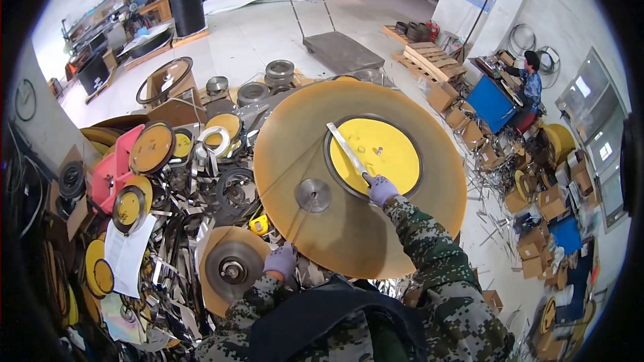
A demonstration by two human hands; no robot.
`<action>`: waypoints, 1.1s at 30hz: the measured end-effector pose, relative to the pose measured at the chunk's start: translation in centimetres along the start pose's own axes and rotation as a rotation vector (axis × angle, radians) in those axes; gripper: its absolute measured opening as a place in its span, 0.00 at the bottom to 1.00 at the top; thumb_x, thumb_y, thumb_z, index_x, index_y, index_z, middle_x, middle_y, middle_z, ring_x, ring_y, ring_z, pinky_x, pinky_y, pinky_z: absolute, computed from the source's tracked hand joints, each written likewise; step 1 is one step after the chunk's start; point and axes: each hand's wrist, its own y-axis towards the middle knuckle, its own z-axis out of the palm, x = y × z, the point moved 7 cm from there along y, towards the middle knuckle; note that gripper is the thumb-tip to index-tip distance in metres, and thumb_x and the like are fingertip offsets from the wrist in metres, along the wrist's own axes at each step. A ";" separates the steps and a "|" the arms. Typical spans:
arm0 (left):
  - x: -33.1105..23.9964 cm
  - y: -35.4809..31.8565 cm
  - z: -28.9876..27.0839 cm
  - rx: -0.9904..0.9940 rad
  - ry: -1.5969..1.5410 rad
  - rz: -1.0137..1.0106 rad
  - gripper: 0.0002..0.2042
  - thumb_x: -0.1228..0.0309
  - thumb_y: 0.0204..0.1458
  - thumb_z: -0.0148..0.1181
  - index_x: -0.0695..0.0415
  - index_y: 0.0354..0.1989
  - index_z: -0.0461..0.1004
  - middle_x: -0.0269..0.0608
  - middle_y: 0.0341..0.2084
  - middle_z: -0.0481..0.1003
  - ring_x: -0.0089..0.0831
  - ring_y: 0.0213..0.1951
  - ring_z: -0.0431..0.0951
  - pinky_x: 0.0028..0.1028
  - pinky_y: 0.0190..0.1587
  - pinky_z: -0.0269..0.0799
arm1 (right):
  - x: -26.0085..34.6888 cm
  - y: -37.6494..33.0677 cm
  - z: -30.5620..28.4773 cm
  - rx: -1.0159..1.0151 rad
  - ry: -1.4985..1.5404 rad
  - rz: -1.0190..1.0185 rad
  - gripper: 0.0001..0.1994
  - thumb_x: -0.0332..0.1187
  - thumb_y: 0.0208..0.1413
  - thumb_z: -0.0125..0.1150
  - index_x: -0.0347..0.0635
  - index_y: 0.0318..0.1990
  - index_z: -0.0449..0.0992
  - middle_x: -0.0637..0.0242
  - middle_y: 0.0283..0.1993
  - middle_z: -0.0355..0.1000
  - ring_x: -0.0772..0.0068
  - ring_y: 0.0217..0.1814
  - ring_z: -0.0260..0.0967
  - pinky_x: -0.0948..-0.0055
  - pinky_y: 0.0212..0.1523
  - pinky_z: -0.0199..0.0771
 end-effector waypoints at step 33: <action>-0.1 0.3 0.0 0.033 -0.030 0.038 0.18 0.56 0.58 0.46 0.58 0.46 0.70 0.57 0.39 0.76 0.53 0.44 0.76 0.47 0.46 0.70 | -0.3 -0.1 -0.2 0.005 -0.003 -0.003 0.27 0.33 0.52 0.48 0.51 0.63 0.64 0.45 0.45 0.73 0.47 0.47 0.71 0.57 0.48 0.70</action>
